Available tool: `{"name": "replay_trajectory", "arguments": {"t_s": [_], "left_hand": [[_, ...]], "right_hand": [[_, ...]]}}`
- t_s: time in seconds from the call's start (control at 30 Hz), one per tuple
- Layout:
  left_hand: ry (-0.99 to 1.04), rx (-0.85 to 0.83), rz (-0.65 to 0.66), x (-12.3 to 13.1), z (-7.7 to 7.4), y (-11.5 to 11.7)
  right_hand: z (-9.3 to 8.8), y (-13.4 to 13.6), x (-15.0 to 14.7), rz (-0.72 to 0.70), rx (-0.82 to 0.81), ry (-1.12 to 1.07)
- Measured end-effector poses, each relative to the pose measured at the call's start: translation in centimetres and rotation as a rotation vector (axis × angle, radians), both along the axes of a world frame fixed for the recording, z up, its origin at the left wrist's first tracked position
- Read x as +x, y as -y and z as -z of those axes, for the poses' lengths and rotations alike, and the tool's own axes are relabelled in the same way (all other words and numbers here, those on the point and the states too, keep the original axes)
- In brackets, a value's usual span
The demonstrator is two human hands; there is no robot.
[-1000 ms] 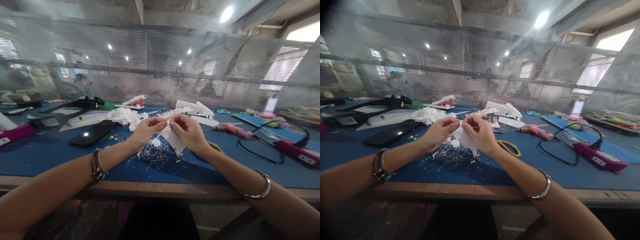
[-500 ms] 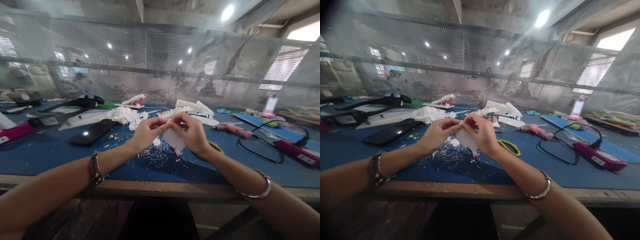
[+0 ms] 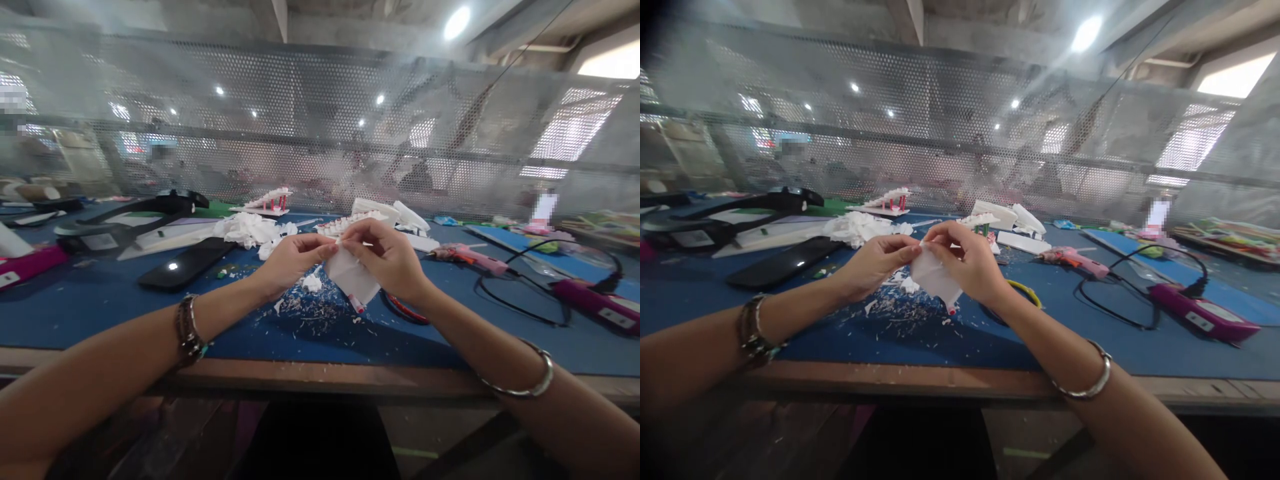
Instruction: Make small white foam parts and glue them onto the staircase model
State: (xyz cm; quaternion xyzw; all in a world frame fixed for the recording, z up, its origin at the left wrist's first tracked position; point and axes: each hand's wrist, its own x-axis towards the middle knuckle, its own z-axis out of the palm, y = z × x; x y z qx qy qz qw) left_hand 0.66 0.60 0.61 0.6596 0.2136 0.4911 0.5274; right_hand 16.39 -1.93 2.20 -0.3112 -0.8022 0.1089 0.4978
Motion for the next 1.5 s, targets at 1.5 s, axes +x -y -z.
{"name": "replay_trajectory", "arguments": {"t_s": [1.5], "left_hand": [[-0.114,0.006,-0.100,-0.1,0.5,-0.6]], "right_hand": [[-0.7,-0.2,0.7,-0.008,0.089,0.294]]}}
